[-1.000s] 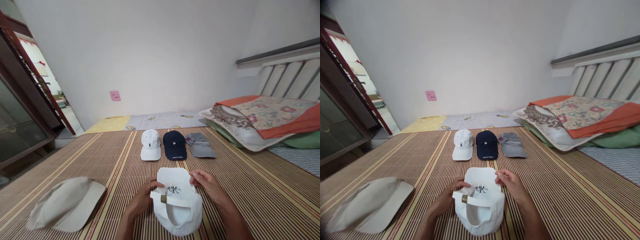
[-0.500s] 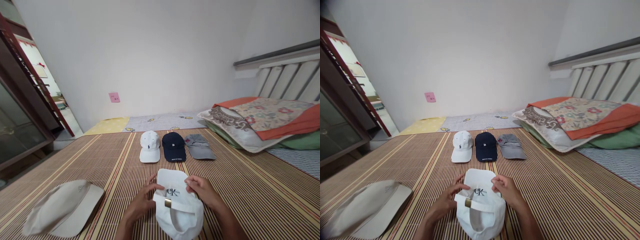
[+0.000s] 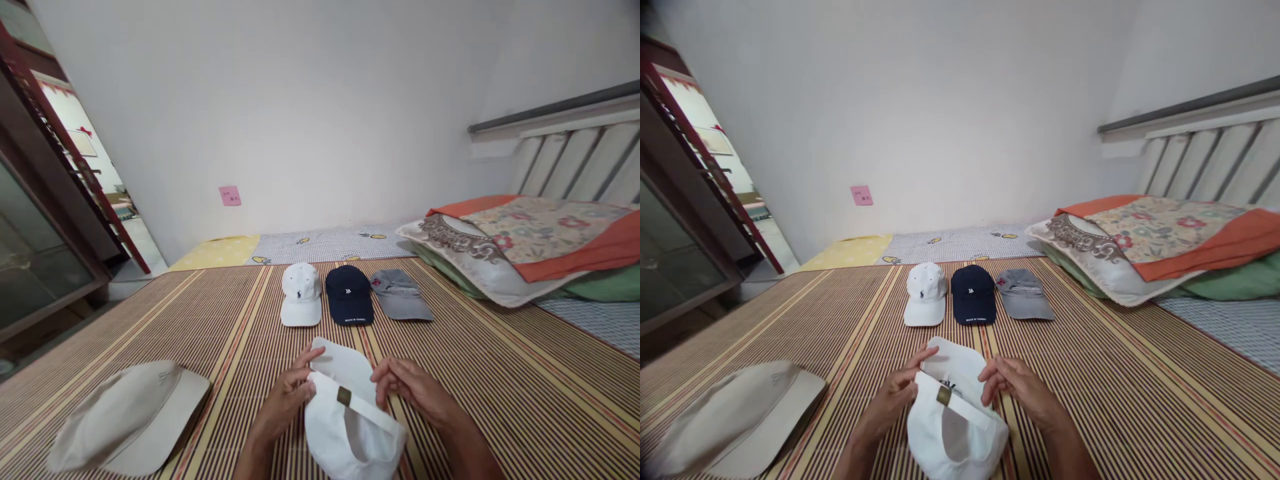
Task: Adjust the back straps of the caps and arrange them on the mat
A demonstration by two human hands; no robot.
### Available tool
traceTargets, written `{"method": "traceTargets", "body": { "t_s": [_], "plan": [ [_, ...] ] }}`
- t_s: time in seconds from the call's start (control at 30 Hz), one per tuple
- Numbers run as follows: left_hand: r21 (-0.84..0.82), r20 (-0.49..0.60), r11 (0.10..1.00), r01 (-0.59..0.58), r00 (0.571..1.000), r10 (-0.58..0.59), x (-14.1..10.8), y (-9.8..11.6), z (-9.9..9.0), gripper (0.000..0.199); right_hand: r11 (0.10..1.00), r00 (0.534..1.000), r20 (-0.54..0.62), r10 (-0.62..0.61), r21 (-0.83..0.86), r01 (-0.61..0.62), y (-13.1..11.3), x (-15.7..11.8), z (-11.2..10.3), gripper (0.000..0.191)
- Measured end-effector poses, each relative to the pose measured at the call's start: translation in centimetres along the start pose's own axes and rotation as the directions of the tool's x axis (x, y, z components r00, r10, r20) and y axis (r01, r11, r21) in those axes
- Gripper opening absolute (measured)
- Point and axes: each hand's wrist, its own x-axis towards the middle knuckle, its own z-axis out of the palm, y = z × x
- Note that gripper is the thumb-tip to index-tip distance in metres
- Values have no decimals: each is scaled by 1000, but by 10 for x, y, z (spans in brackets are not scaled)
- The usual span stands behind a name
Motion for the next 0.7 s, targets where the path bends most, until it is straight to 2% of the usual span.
{"method": "traceTargets", "body": {
  "t_s": [0.07, 0.17, 0.3, 0.4, 0.5, 0.6, 0.7],
  "plan": [
    [-63, -65, 998, 12, 998, -16, -2, 5, -1, 29, 999, 998, 70, -4, 45, 1, -2, -5, 2, 68],
    [-158, -181, 985, 69, 979, -98, -4, 10, 0, 26, 997, 991, 135, -22, 81, 11, -3, -7, 4, 76],
    [-276, -349, 958, 77, 921, -175, 0, 11, 5, 32, 995, 990, 132, -56, 93, 43, -3, -5, 8, 73],
    [-323, -437, 945, 53, 877, -199, 2, 15, 8, 35, 997, 986, 149, -81, 28, 78, -7, -4, 15, 72],
    [-346, -489, 937, 40, 845, -217, 2, 21, 11, 35, 995, 975, 198, -96, 1, 98, -13, -3, 22, 71],
    [-361, -507, 932, 33, 832, -226, 1, 24, 11, 37, 995, 957, 273, -93, 8, 94, -15, -2, 25, 59],
    [-362, -507, 931, 44, 829, -236, -1, 24, 8, 40, 996, 966, 243, -88, 21, 86, -12, -2, 25, 48]
  ]
}}
